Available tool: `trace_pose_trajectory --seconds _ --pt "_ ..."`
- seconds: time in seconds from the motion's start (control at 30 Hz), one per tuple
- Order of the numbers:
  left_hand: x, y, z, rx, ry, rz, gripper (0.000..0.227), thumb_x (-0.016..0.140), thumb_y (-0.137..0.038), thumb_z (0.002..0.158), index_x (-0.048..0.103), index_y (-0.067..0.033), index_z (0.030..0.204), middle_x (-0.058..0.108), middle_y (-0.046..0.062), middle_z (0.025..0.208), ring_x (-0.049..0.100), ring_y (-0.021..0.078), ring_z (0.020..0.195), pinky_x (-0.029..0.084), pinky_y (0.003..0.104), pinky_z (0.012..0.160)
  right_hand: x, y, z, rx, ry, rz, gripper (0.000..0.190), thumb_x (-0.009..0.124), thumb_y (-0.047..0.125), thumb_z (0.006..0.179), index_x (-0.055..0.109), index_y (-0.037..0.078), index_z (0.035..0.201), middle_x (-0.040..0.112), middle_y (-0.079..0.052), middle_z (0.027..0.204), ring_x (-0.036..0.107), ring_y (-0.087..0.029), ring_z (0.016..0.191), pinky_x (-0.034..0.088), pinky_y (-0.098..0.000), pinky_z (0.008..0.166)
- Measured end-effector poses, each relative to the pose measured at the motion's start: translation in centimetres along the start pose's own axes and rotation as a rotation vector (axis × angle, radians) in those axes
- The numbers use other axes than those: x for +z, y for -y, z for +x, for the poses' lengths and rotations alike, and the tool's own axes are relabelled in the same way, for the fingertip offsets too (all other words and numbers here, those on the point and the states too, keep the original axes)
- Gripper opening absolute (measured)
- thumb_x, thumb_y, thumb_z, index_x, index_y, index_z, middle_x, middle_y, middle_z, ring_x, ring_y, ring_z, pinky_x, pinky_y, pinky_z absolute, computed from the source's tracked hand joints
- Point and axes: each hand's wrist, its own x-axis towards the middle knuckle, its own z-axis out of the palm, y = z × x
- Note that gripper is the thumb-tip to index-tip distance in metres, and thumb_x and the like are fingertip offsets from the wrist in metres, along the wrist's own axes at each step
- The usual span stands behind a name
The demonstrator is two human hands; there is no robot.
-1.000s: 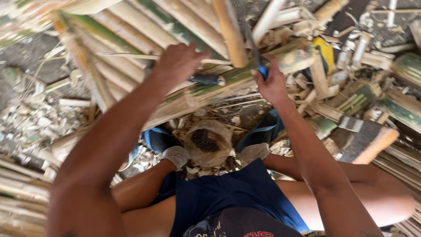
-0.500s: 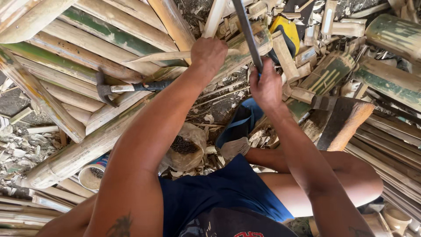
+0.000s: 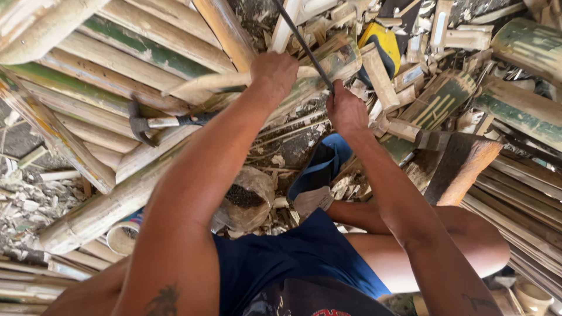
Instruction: The person sits on the ground and uses a machete and hammer to split bamboo poles into thin strips. They repeatedly strike the bamboo to separate the layers and then hammer nails into the strips to secure them to a larger bamboo frame.
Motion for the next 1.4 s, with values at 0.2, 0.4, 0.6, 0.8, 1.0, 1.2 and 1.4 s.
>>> trace_pose_trajectory --seconds 0.2,0.4,0.6,0.8,1.0,1.2,1.4 --pt "-0.1 0.3 0.8 -0.027 0.017 -0.059 0.015 0.063 -0.017 0.102 0.071 -0.0048 0.103 0.075 0.014 0.1 0.075 0.021 0.081 0.058 0.035 0.06 0.2 -0.4 0.5 -0.007 -0.059 0.095 0.016 0.06 0.009 0.104 0.05 0.0 0.113 0.067 -0.024 0.081 0.066 -0.041 0.061 0.053 -0.0535 0.055" --pt "-1.3 0.8 0.6 -0.033 0.005 -0.071 0.011 0.065 -0.013 0.099 0.072 -0.0053 0.099 0.073 0.012 0.099 0.073 0.0227 0.081 0.059 0.036 0.063 0.4 -0.4 1.2 0.047 0.061 -0.084 0.02 0.066 0.014 0.099 0.052 0.004 0.109 0.067 -0.024 0.076 0.065 -0.045 0.063 0.051 -0.0572 0.057" --pt "-0.3 0.8 0.5 -0.028 0.028 -0.099 0.016 0.067 -0.017 0.1 0.071 -0.0024 0.104 0.075 0.014 0.103 0.075 0.0243 0.083 0.062 0.038 0.069 1.6 -2.0 0.6 0.002 -0.058 0.006 0.019 0.063 0.013 0.102 0.052 0.002 0.112 0.067 -0.027 0.08 0.065 -0.046 0.063 0.05 -0.0568 0.055" --pt "1.3 -0.5 -0.6 -0.075 -0.039 -0.28 0.023 0.063 -0.024 0.101 0.068 -0.0045 0.112 0.073 0.016 0.111 0.074 0.0291 0.093 0.062 0.042 0.078 1.8 -1.4 0.8 0.253 0.055 0.484 0.019 0.063 0.019 0.104 0.055 0.002 0.106 0.062 -0.017 0.071 0.063 -0.033 0.059 0.05 -0.0467 0.049" --pt "4.9 -1.2 0.3 -0.144 -0.225 -0.491 0.031 0.064 -0.022 0.096 0.064 -0.0029 0.12 0.069 0.019 0.12 0.07 0.0344 0.106 0.059 0.048 0.085 5.5 1.0 -1.5 0.602 0.049 1.041 0.031 0.064 0.034 0.104 0.053 0.007 0.094 0.056 -0.002 0.063 0.056 -0.013 0.047 0.05 -0.034 0.042" --pt "6.2 -0.6 -2.6 -0.011 -0.369 -0.538 0.057 0.054 -0.026 0.103 0.036 0.0024 0.149 0.068 0.025 0.116 0.07 0.0396 0.1 0.056 0.051 0.085 10.3 -2.9 -2.8 0.651 -0.042 0.939 0.037 0.064 0.039 0.103 0.055 0.004 0.099 0.059 -0.009 0.07 0.058 -0.02 0.057 0.049 -0.0386 0.051" --pt "11.6 17.1 -12.4 -0.037 -0.466 -0.146 0.042 0.056 -0.015 0.1 0.068 -0.0281 0.138 0.07 0.015 0.113 0.069 0.0361 0.104 0.055 0.054 0.091 11.8 -1.0 -2.2 0.269 -0.366 0.013 0.041 0.068 0.03 0.106 0.054 -0.002 0.128 0.061 -0.021 0.117 0.058 -0.036 0.103 0.047 -0.0509 0.089"
